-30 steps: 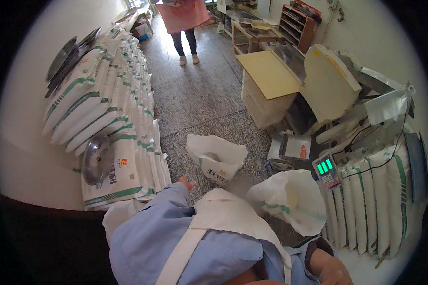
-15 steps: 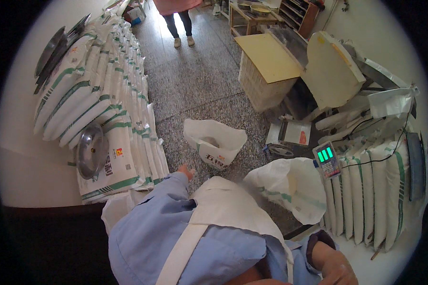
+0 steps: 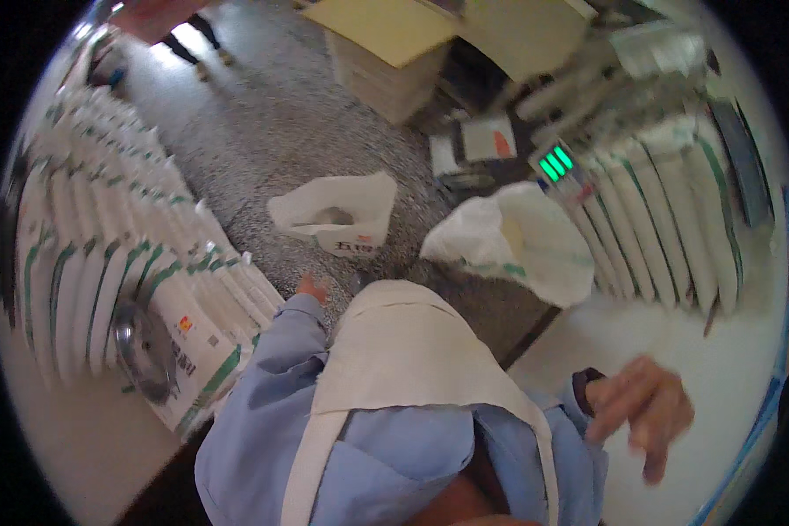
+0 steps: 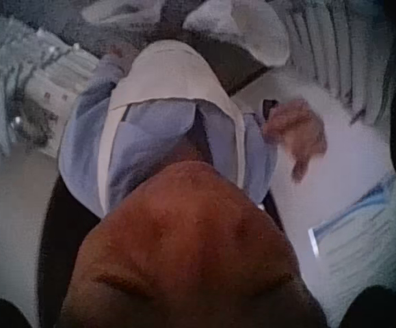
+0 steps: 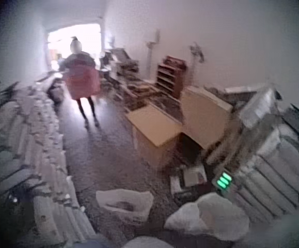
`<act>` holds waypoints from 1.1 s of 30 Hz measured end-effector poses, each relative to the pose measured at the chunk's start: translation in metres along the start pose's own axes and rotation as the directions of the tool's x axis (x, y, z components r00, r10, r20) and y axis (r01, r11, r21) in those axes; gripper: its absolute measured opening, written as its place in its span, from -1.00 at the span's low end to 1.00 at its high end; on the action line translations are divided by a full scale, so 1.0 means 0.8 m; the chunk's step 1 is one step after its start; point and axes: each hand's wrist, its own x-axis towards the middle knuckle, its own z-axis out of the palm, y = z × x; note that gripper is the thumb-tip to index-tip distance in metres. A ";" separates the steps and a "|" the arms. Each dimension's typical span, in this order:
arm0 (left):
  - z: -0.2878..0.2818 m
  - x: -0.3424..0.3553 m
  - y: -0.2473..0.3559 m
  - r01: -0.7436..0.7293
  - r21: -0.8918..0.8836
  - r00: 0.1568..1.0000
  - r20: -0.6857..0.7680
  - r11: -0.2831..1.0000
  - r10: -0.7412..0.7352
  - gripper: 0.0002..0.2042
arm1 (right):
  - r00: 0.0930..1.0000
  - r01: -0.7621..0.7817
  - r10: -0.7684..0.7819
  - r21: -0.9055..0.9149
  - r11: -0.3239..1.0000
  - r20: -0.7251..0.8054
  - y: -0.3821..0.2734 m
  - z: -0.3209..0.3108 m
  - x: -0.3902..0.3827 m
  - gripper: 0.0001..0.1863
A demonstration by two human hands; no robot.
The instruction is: The person scoops flour from a large sack into a smaller bag, then pours the flour into a metal bowl. They add water from a plastic jug and mix the contents to form a dough-like mixture.
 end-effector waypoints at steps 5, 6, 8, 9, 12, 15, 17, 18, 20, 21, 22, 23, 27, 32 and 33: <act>-0.010 -0.049 0.092 -0.344 0.219 0.932 -0.036 0.913 0.360 -0.48 | 0.747 -0.388 0.211 -0.156 0.908 -0.630 -0.015 -0.043 -0.123 -0.46; -0.005 -0.053 0.114 -0.435 0.211 0.895 -0.005 0.875 0.446 -0.45 | 0.667 -0.481 0.269 -0.126 0.868 -0.695 -0.025 -0.060 -0.153 -0.45; 0.013 -0.055 0.161 -0.603 0.173 0.795 0.046 0.779 0.605 -0.37 | 0.437 -0.623 0.284 -0.060 0.780 -0.853 -0.028 -0.102 -0.224 -0.49; 0.023 -0.056 0.182 -0.673 0.152 0.738 0.065 0.724 0.672 -0.33 | 0.277 -0.707 0.277 0.000 0.707 -0.920 -0.030 -0.122 -0.261 -0.52; 0.065 -0.073 0.251 -0.601 -0.180 0.755 0.191 0.778 0.628 -0.13 | -0.262 -0.829 0.048 0.251 0.500 -0.964 -0.032 -0.171 -0.376 -0.59; 0.126 -0.116 0.320 -0.764 0.011 0.643 0.104 0.645 0.759 -0.02 | -0.463 -0.880 -0.090 0.444 0.170 -0.882 -0.029 -0.200 -0.473 -0.53; 0.162 -0.141 0.358 -0.794 0.044 0.607 0.096 0.606 0.789 0.05 | -0.364 -0.914 -0.052 0.368 -0.169 -0.930 -0.011 -0.221 -0.515 -0.46; 0.180 -0.151 0.374 -0.792 0.045 0.610 0.086 0.609 0.788 0.07 | -0.313 -0.924 -0.002 0.305 -0.232 -0.950 0.002 -0.232 -0.528 -0.42; 0.215 -0.164 0.399 -0.764 -0.076 0.641 0.025 0.641 0.767 0.09 | -0.235 -0.969 0.136 0.220 -0.114 -0.962 0.029 -0.256 -0.540 -0.35; 0.231 -0.167 0.409 -0.729 -0.199 0.672 -0.023 0.655 0.741 0.09 | -0.206 -0.978 0.207 0.208 -0.014 -0.956 0.042 -0.267 -0.543 -0.33; 0.241 -0.166 0.417 -0.690 -0.319 0.699 -0.062 0.649 0.713 0.10 | -0.127 -0.979 0.277 0.165 0.119 -0.952 0.051 -0.277 -0.547 -0.30; 0.247 -0.163 0.424 -0.705 -0.324 0.680 -0.058 0.630 0.731 0.06 | -0.201 -0.970 0.285 0.232 0.079 -0.937 0.058 -0.285 -0.551 -0.32; 0.264 -0.155 0.440 -0.769 -0.341 0.585 -0.031 0.541 0.811 -0.09 | -0.259 -0.953 0.323 0.295 0.065 -0.910 0.089 -0.320 -0.582 -0.42; 0.289 -0.161 0.438 -0.783 0.063 0.584 -0.266 0.618 0.767 -0.31 | -0.345 -0.829 0.345 0.456 0.324 -0.873 0.075 -0.355 -0.604 -0.49; 0.294 -0.159 0.437 -0.797 0.042 0.571 -0.277 0.603 0.773 -0.40 | -0.339 -0.773 0.367 0.479 0.416 -0.866 0.073 -0.351 -0.601 -0.49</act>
